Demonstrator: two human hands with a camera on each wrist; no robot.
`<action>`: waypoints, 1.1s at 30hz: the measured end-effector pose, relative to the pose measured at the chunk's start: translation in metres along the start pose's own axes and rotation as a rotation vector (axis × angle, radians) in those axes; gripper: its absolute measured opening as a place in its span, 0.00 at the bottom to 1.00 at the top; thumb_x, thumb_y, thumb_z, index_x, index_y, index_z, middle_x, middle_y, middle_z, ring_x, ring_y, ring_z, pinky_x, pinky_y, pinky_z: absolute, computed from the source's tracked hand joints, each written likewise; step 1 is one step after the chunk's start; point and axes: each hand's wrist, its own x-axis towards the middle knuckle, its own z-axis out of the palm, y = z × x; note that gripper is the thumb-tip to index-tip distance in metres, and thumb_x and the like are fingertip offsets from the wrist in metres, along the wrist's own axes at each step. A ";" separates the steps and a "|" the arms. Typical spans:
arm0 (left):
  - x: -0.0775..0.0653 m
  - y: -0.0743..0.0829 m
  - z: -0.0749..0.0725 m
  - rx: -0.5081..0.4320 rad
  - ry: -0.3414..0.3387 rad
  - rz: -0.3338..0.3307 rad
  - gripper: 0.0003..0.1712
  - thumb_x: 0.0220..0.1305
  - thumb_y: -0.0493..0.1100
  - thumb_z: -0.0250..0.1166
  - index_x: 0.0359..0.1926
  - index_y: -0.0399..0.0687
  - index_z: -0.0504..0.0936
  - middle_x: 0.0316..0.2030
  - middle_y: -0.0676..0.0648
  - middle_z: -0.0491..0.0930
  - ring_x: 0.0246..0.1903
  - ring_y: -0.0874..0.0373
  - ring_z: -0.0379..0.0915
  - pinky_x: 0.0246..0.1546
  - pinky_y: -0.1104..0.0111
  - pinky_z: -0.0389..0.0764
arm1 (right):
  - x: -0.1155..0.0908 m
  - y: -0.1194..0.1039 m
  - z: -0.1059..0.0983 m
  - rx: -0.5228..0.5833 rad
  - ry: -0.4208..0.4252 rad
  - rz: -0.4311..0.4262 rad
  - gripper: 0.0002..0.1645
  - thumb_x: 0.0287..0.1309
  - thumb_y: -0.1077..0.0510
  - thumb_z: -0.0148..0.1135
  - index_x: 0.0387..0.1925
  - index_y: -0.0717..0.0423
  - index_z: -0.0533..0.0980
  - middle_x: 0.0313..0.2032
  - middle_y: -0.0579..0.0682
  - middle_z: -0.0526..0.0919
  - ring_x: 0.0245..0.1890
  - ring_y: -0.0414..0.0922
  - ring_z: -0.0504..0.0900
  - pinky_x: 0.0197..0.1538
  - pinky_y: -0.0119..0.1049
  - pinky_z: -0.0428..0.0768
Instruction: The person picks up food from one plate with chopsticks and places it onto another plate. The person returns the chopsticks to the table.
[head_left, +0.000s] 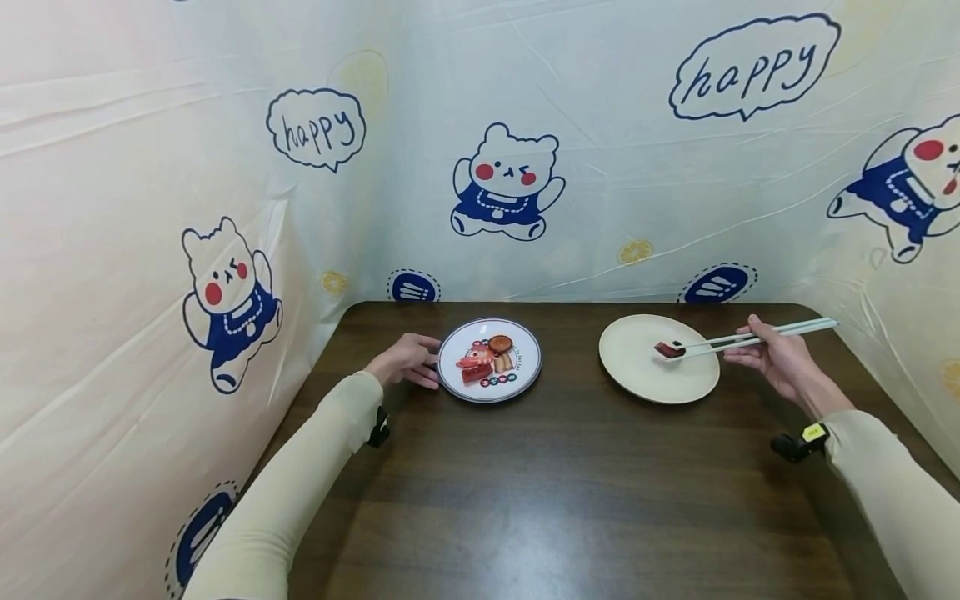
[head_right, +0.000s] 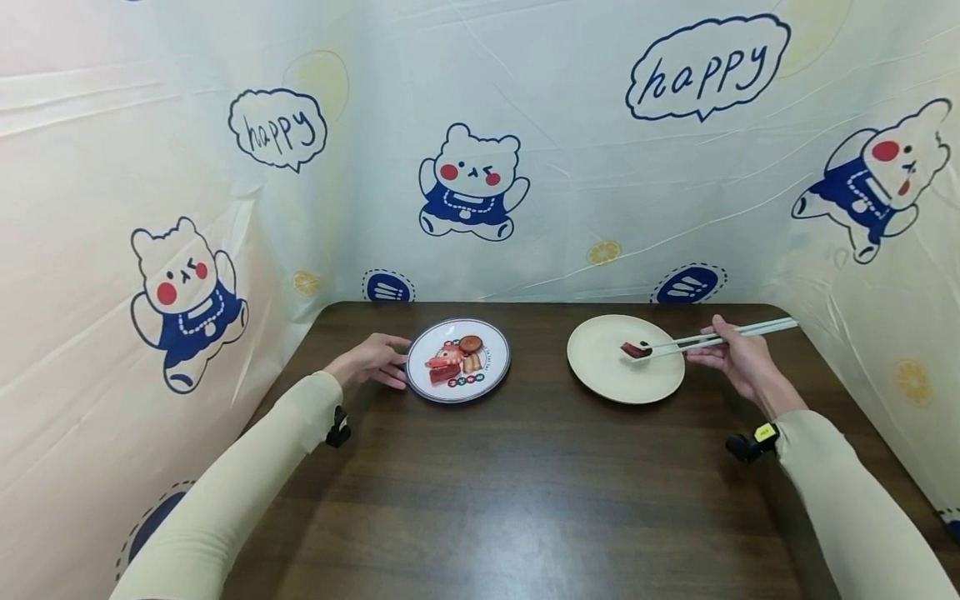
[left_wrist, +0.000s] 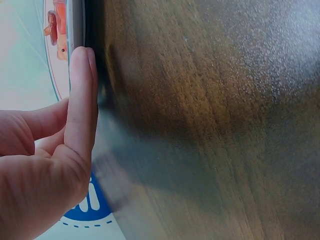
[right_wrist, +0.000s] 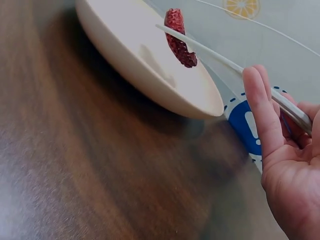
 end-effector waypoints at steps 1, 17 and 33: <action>0.000 0.000 0.000 -0.001 0.000 -0.001 0.29 0.69 0.34 0.54 0.70 0.47 0.61 0.42 0.33 0.75 0.30 0.47 0.81 0.36 0.56 0.84 | 0.001 -0.001 0.000 0.019 -0.007 0.009 0.17 0.69 0.55 0.50 0.36 0.66 0.76 0.28 0.64 0.83 0.30 0.55 0.85 0.40 0.46 0.83; -0.002 0.000 0.001 0.009 -0.006 0.008 0.29 0.70 0.35 0.54 0.70 0.47 0.60 0.42 0.34 0.75 0.30 0.47 0.81 0.36 0.56 0.84 | 0.017 -0.013 0.008 0.097 -0.086 0.081 0.18 0.71 0.58 0.45 0.37 0.71 0.75 0.29 0.67 0.81 0.31 0.59 0.85 0.43 0.50 0.82; -0.001 0.001 -0.001 0.026 -0.008 0.012 0.30 0.70 0.35 0.54 0.70 0.47 0.60 0.42 0.33 0.76 0.30 0.47 0.81 0.36 0.56 0.84 | 0.031 -0.018 0.018 0.127 -0.218 0.090 0.22 0.73 0.59 0.40 0.37 0.72 0.76 0.29 0.67 0.82 0.31 0.58 0.85 0.43 0.49 0.82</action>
